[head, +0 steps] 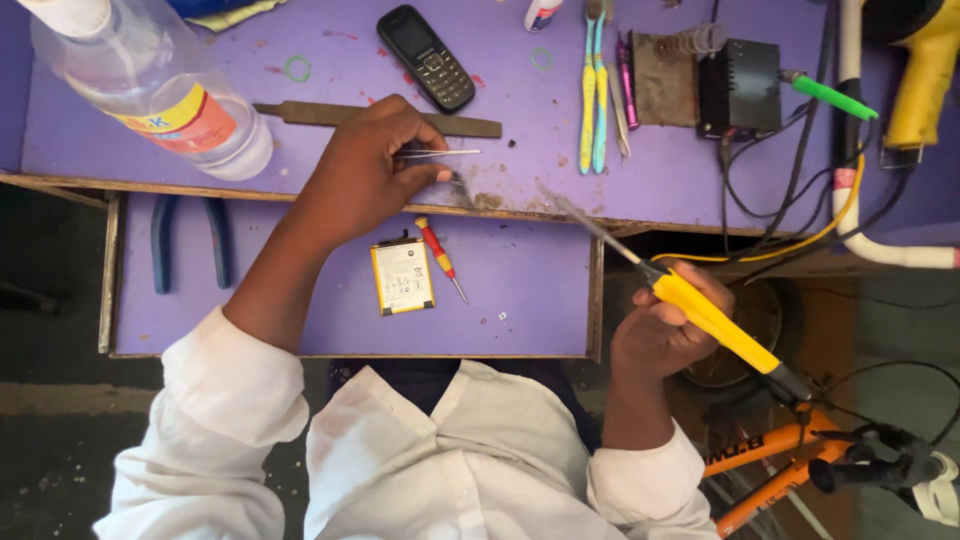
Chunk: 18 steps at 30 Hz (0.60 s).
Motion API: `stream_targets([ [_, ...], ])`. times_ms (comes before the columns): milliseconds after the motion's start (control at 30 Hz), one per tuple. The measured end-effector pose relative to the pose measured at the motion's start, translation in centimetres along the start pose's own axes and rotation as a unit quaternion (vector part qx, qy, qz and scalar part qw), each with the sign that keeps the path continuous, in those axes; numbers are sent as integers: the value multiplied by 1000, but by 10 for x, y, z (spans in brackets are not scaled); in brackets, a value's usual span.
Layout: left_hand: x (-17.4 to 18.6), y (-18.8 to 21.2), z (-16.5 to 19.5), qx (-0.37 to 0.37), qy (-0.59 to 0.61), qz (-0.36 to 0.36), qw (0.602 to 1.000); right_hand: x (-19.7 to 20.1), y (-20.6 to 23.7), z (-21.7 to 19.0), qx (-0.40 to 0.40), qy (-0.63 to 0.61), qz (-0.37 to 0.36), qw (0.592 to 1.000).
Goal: The person uses a soldering iron and tweezers to solder a small electronic component held in place. The hands repeatedly apply the soldering iron to the component while adjusting its position with tweezers.
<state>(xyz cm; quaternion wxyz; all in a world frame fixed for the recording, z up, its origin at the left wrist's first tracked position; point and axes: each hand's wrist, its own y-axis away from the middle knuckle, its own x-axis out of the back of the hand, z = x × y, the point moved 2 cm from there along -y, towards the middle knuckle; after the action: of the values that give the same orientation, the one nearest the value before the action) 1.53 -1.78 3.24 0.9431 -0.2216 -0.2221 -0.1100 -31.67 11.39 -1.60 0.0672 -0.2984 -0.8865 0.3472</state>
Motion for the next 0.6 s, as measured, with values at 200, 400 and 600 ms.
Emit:
stream_targets([
  [200, 15, -3, -7, -26, -70, 111, 991, -20, 2, 8, -36, -98, -35, 994],
  [400, 20, -6, -10, -57, -251, 87, 962, -77, 8, -14, 54, 41, -232, 970],
  [600, 14, -6, -12, -104, -247, 88, 959, -140, 12, -27, 63, 100, -240, 964],
])
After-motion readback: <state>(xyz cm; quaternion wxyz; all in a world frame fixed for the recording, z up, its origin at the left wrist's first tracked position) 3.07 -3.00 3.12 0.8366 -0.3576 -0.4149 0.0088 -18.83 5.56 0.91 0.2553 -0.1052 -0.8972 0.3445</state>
